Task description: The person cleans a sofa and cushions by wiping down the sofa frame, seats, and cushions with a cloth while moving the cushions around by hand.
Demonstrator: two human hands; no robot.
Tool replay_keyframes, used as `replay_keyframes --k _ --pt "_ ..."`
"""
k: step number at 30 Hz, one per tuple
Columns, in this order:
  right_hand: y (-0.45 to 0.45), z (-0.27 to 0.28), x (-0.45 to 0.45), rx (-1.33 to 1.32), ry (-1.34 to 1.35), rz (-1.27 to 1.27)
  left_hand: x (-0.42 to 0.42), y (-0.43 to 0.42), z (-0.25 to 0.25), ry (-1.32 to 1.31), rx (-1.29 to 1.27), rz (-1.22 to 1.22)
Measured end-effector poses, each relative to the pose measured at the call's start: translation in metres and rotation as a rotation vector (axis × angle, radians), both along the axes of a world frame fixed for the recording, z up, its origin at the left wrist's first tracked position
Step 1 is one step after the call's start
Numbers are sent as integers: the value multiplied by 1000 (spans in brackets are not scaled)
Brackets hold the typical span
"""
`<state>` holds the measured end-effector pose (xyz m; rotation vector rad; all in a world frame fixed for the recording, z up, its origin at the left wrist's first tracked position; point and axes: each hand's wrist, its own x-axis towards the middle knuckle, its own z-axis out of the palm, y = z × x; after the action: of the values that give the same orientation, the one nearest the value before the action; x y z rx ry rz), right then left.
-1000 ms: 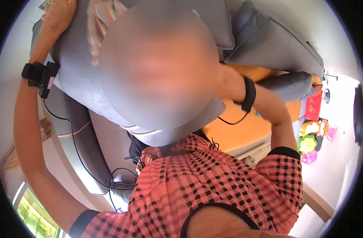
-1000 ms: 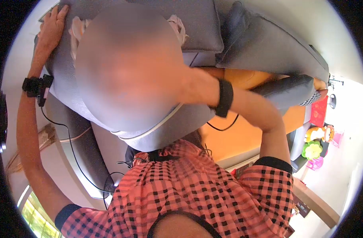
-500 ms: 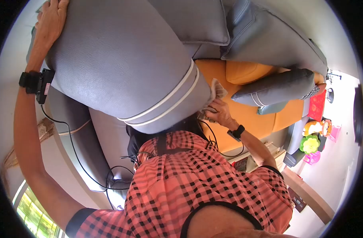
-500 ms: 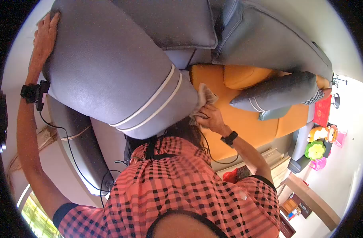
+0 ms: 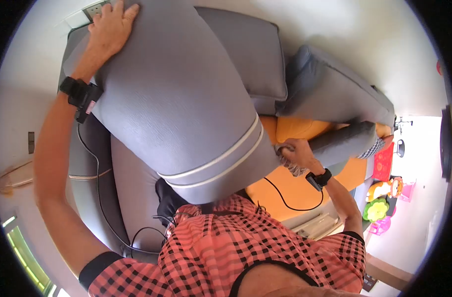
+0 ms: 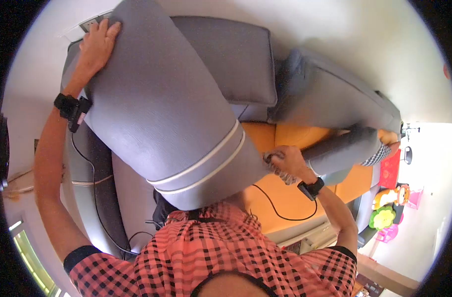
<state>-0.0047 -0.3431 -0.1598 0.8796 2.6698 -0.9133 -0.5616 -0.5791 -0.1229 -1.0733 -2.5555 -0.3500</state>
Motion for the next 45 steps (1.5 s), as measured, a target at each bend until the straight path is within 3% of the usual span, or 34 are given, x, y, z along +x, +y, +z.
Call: replay_keyframes --k 1,5,8,11,14,17,18,21,22,25,29,30,32,36,39,41,45 --pt "10 3 -7 59 44 -55 9 3 11 -11 -6 11" --pt "3 71 -82 -172 393 -214 39 9 16 -6 71 -30" --pt "-39 142 -156 -358 560 -156 41 12 20 -77 64 -5" --pt "-57 170 -230 -504 718 2 41 17 27 -72 98 -2" --pt "-55 149 -270 -404 893 348 45 25 28 -37 54 -1" --pt "-42 127 -276 319 946 576 44 32 31 -66 -22 38" --pt "-39 117 -274 285 995 485 48 34 35 -95 11 64" --pt "-20 109 -266 -286 866 51 39 35 35 -109 7 -25" --pt "-3 106 -269 -211 875 40 46 31 40 -31 -89 -101" --pt "24 110 -285 -104 743 61 50 33 47 -181 41 -7" --pt "-15 112 -303 -8 1024 471 53 27 52 -230 69 16" --pt "-25 121 -297 98 977 506 40 23 37 -110 32 -73" --pt "-48 134 -279 303 870 574 51 25 47 -124 88 -19" --pt "-63 127 -244 349 808 781 60 23 47 -132 82 36" --pt "-39 107 -281 229 828 680 65 25 54 -162 117 -12" --pt "-25 100 -321 220 1053 532 62 19 44 -155 173 -118" --pt "9 140 -411 328 660 278 62 16 48 -265 267 -197"
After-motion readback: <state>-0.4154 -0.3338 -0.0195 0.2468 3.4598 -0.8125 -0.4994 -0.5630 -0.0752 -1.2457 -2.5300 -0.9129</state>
